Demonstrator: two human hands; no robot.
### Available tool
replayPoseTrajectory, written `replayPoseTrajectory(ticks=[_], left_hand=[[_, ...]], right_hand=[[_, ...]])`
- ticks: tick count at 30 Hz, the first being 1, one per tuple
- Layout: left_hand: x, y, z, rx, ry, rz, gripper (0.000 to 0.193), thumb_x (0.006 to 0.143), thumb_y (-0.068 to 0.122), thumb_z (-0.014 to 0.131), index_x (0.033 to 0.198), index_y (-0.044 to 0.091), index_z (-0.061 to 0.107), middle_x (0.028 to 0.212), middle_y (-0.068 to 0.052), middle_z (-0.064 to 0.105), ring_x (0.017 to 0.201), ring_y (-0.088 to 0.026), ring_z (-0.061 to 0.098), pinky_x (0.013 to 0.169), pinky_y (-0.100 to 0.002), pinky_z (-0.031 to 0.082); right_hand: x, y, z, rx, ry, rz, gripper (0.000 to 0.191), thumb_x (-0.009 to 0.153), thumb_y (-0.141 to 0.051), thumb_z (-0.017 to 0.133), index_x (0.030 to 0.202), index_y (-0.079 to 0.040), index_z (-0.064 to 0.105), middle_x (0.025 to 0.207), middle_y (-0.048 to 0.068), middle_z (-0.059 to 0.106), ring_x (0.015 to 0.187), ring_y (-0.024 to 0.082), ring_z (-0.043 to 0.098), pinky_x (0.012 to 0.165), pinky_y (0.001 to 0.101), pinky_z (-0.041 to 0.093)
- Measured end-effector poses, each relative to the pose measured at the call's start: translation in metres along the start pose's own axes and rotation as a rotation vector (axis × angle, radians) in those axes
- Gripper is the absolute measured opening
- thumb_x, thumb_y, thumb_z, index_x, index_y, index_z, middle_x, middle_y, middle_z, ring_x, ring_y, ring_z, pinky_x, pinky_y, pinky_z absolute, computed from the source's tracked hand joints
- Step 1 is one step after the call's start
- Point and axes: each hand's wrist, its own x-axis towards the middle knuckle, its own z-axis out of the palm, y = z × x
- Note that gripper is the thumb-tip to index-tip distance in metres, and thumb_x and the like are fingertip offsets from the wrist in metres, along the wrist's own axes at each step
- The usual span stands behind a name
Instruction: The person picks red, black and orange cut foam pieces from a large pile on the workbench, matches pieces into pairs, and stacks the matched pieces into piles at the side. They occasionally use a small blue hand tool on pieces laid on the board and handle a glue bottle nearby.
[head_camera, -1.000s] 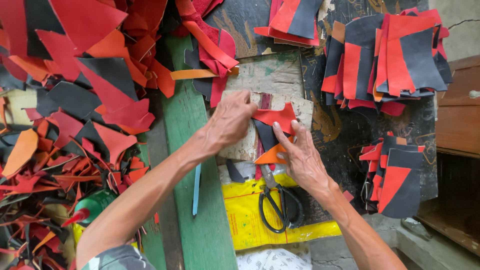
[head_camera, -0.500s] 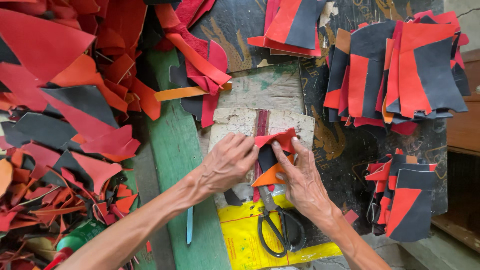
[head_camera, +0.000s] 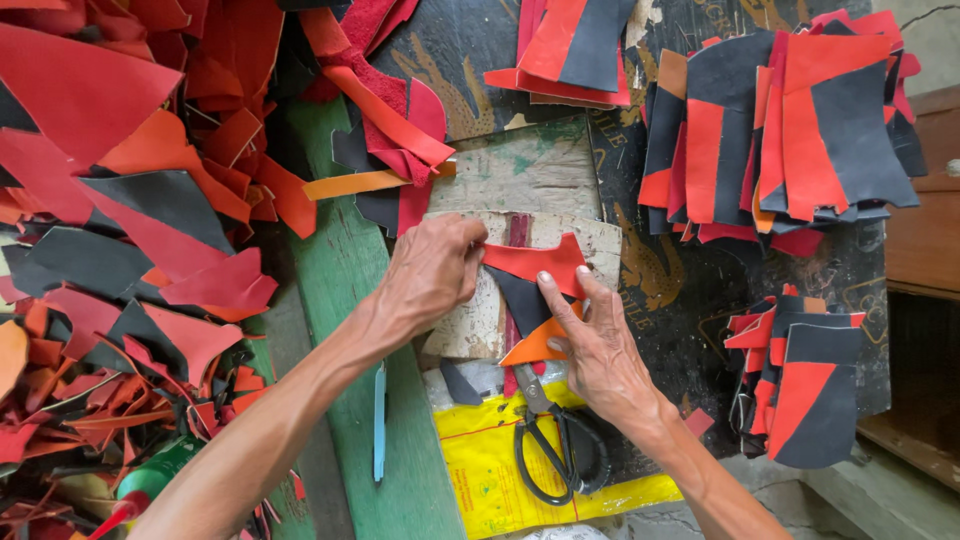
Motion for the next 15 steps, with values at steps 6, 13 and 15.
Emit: replayPoseTrajectory(ticks=[6,13,15], left_hand=[[-0.002,0.019,0.006,0.361,-0.07,0.216,0.026,0.075,0.0,0.064,0.101,-0.003,0.067,0.106,-0.021,0.06,0.099,-0.033,0.06,0.084,-0.044,0.05],[-0.019,0.026,0.031,0.432,-0.103,0.6,0.043,0.074,0.01,0.065,0.109,-0.013,0.068,0.133,-0.026,0.057,0.114,-0.032,0.057,0.09,-0.04,0.051],[-0.027,0.025,0.037,0.489,-0.075,0.593,0.045,0.073,0.012,0.065,0.109,-0.013,0.069,0.138,-0.028,0.055,0.117,-0.033,0.056,0.092,-0.041,0.05]], right_hand=[[0.001,0.001,0.001,0.037,-0.022,0.035,0.087,0.077,0.002,0.073,0.156,-0.011,0.039,0.139,0.025,0.04,0.101,0.036,0.052,0.092,0.0448,0.049],[0.005,-0.001,-0.004,0.062,-0.046,0.054,0.085,0.078,0.001,0.074,0.155,-0.01,0.04,0.142,0.024,0.039,0.097,0.034,0.055,0.09,0.0442,0.051],[0.009,-0.003,-0.008,0.076,-0.058,0.077,0.084,0.076,0.001,0.075,0.152,-0.009,0.042,0.148,0.025,0.034,0.105,0.037,0.056,0.091,0.0441,0.051]])
